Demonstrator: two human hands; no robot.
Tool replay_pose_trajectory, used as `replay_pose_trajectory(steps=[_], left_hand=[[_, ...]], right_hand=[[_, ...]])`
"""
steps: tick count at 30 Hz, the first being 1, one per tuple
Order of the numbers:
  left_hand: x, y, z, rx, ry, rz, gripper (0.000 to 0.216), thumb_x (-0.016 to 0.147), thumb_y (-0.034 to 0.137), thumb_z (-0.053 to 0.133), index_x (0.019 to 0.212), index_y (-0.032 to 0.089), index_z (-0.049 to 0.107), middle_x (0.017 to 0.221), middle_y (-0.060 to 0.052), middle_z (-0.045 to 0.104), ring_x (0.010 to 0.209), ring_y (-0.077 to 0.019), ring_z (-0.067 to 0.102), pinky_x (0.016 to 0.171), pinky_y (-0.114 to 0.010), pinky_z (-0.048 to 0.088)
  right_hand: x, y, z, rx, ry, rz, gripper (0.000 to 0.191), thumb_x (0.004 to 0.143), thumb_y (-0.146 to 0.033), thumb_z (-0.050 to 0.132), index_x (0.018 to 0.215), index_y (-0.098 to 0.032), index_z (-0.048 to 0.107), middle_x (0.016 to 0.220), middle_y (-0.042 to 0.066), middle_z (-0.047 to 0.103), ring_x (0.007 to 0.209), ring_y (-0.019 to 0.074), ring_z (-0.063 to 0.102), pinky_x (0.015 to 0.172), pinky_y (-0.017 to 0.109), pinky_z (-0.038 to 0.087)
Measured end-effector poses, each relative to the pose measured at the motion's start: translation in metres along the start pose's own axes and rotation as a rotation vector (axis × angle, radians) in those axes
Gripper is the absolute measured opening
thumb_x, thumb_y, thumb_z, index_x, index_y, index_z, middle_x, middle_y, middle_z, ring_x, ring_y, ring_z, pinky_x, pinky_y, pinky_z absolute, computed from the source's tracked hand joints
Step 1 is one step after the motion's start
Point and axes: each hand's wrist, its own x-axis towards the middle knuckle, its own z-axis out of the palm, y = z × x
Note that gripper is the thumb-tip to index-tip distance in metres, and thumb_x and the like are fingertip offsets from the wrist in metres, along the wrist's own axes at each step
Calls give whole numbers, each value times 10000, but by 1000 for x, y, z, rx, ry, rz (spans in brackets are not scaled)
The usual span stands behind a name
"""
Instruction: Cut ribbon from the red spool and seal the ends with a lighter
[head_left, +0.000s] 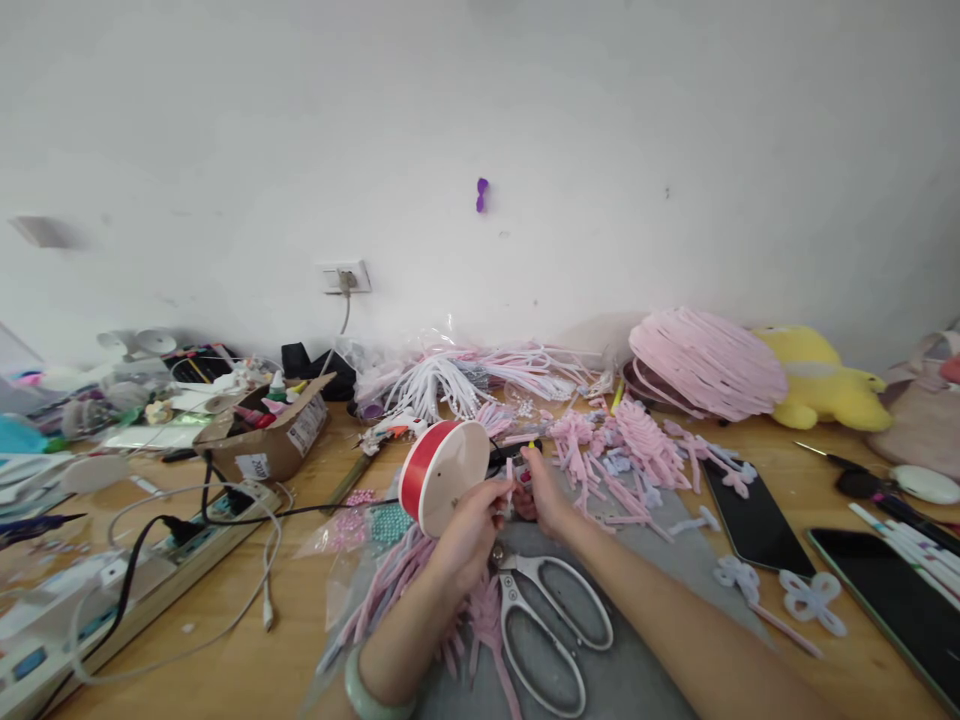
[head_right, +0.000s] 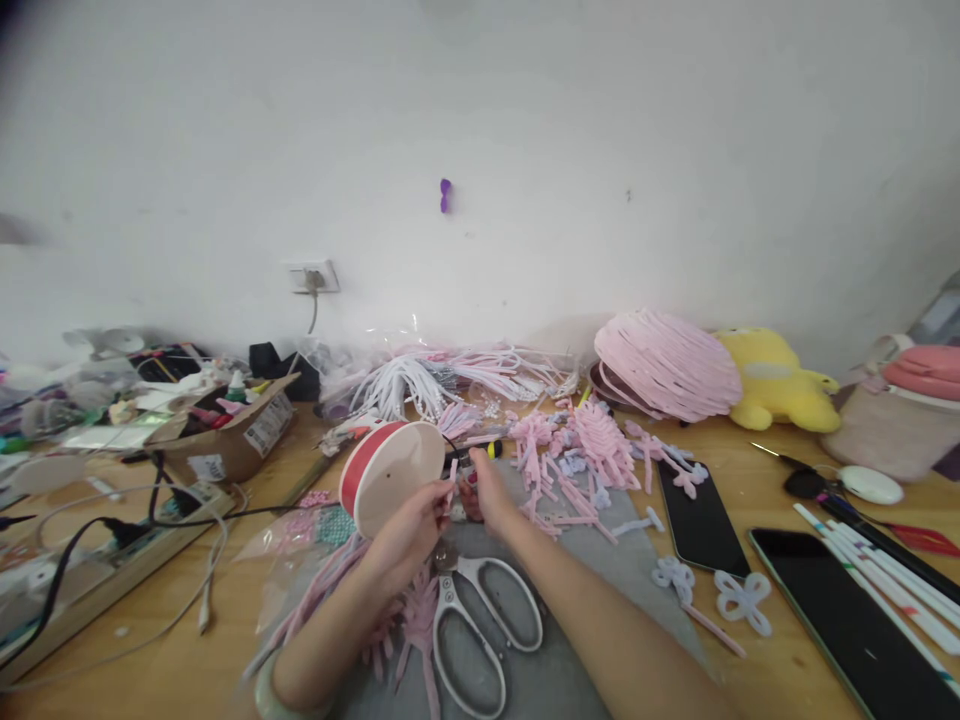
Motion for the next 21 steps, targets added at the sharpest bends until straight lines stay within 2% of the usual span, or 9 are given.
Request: replay_pose_trajectory(steps=[8,21], left_hand=[[-5,-1,4,-36,-38,-27,158,554,291,612,573,141,565,529,39,442,507,-74,394,468,-206,274],[-4,-1,3,-52,-50,-20,150,576,277,603,570,140,543,538,38,455,507,-73,402,478,-204,292]], right_hand=[[2,3,1,37,60,-63,451,741,-537,314,428,-215,347,329,-24,309,302,75,197,365,221,105],[-1,3,2,36,99,-45,434,762,-470,318,424,-204,374,365,-6,359,322,87,239,398,237,135]])
